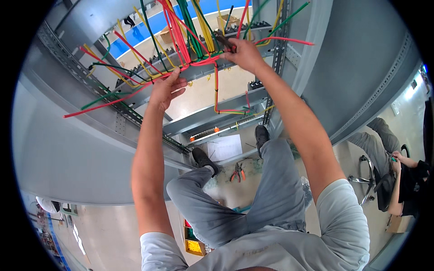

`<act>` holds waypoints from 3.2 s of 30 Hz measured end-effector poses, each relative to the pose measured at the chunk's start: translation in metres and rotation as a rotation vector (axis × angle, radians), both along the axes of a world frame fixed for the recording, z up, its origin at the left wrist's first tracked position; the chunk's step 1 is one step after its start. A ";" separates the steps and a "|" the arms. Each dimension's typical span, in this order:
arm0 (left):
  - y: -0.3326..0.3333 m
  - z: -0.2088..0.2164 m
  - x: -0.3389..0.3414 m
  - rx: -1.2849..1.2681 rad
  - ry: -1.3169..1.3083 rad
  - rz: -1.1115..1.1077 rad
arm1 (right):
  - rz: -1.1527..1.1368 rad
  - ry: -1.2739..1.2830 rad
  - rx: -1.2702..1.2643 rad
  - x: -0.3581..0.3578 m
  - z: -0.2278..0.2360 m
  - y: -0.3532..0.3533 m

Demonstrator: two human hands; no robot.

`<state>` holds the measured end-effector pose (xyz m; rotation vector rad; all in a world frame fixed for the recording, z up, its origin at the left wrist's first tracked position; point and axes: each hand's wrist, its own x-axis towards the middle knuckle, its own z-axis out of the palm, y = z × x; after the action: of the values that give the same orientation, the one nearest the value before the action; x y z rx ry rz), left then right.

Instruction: The person sits on a stool in front of an open electrical cabinet and uses pliers to strip and cut colored wires. They then insert the wires into terminal blocks and tighten the connections. The person repeats this process for multiple wires of different colors.

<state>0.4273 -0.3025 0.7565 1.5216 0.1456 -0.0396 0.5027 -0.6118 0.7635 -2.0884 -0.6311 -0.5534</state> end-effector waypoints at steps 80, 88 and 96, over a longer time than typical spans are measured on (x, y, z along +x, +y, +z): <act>-0.177 0.075 -0.015 0.534 -0.899 -0.100 | -0.049 0.631 0.701 -0.289 -0.240 -0.130; -0.197 0.101 0.060 0.384 -0.686 -0.329 | -0.061 0.603 0.671 -0.290 -0.236 -0.135; -0.217 0.099 0.092 0.131 -0.546 -0.152 | -0.052 0.608 0.789 -0.286 -0.241 -0.142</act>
<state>0.5189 -0.5200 0.8551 1.6183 -0.4107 0.2676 0.2165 -0.7541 0.5221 -1.3992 0.0182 -0.1247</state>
